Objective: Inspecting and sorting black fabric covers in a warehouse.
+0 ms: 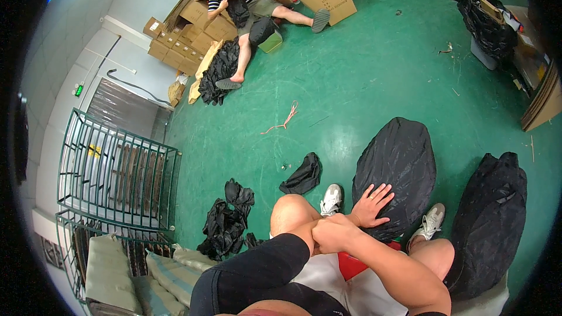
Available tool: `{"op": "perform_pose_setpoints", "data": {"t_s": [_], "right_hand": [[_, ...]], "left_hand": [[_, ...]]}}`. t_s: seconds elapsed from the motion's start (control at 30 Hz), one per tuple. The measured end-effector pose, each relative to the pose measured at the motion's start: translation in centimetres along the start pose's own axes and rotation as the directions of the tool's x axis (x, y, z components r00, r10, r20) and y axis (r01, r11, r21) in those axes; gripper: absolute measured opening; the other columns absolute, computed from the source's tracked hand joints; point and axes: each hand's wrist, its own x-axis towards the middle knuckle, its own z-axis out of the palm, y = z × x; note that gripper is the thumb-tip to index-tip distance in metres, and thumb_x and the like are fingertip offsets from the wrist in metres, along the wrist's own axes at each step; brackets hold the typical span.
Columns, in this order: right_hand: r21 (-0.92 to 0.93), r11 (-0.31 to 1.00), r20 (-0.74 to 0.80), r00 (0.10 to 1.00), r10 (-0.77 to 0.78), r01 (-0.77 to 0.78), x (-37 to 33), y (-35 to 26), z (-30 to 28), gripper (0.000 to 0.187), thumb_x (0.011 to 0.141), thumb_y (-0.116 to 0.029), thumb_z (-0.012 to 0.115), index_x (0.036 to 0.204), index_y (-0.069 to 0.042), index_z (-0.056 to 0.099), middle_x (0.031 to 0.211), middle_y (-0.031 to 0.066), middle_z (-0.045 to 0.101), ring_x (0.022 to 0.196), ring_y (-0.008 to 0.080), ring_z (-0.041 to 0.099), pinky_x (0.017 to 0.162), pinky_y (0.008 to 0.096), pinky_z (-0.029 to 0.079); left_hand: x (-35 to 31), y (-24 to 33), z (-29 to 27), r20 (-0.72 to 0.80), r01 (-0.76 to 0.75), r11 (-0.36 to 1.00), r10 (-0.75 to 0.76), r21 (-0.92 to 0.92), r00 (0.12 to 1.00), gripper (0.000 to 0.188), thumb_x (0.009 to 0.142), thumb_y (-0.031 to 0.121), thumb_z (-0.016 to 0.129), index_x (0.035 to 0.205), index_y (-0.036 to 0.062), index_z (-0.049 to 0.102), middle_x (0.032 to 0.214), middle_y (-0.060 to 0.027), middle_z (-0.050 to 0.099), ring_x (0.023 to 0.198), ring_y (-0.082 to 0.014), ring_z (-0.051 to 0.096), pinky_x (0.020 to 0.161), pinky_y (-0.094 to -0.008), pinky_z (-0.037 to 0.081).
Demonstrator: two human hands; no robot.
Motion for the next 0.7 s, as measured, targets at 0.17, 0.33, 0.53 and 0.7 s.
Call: {"op": "perform_pose_setpoints", "data": {"t_s": [0.17, 0.33, 0.53, 0.7], "right_hand": [[-0.005, 1.000, 0.003, 1.000, -0.011, 0.011, 0.35, 0.09, 0.42, 0.043, 0.076, -0.047, 0.072, 0.076, -0.004, 0.074, 0.078, 0.0175, 0.071, 0.076, 0.0347, 0.070, 0.070, 0.0436, 0.056], [0.000, 1.000, 0.015, 1.000, -0.016, 0.016, 0.28, 0.03, 0.05, 0.047, 0.076, -0.051, 0.073, 0.077, -0.004, 0.074, 0.081, 0.0183, 0.071, 0.077, 0.0354, 0.071, 0.070, 0.0444, 0.057], [-0.010, 1.000, -0.004, 1.000, -0.016, 0.016, 0.23, 0.05, 0.18, 0.044, 0.076, -0.049, 0.072, 0.077, -0.004, 0.074, 0.078, 0.0172, 0.071, 0.076, 0.0345, 0.070, 0.069, 0.0435, 0.056], [-0.015, 1.000, -0.022, 1.000, -0.018, 0.018, 0.14, 0.05, 0.24, 0.044, 0.076, -0.048, 0.071, 0.077, -0.004, 0.074, 0.077, 0.0170, 0.071, 0.075, 0.0346, 0.070, 0.068, 0.0430, 0.056]], "left_hand": [[-0.43, -0.33, 0.03, 0.001, 0.008, 1.000, -0.008, 0.003, 1.000, 0.085, 0.085, 0.054, 0.060, 0.151, 0.0078, 0.032, 0.161, -0.0165, 0.021, 0.148, -0.0325, 0.020, 0.119, -0.0543, 0.012], [-0.41, -0.32, 0.05, 0.007, 0.011, 1.000, -0.011, -0.002, 1.000, 0.085, 0.086, 0.053, 0.060, 0.151, 0.0077, 0.031, 0.161, -0.0165, 0.020, 0.149, -0.0325, 0.020, 0.119, -0.0540, 0.012], [-0.42, -0.35, 0.12, -0.002, 0.005, 1.000, -0.005, -0.005, 1.000, 0.085, 0.086, 0.053, 0.060, 0.151, 0.0077, 0.031, 0.161, -0.0163, 0.020, 0.149, -0.0326, 0.019, 0.119, -0.0539, 0.012], [-0.30, -0.27, 0.18, 0.003, 0.007, 1.000, -0.007, -0.010, 1.000, 0.085, 0.086, 0.053, 0.060, 0.151, 0.0084, 0.031, 0.161, -0.0161, 0.021, 0.148, -0.0326, 0.020, 0.119, -0.0539, 0.012]]}}
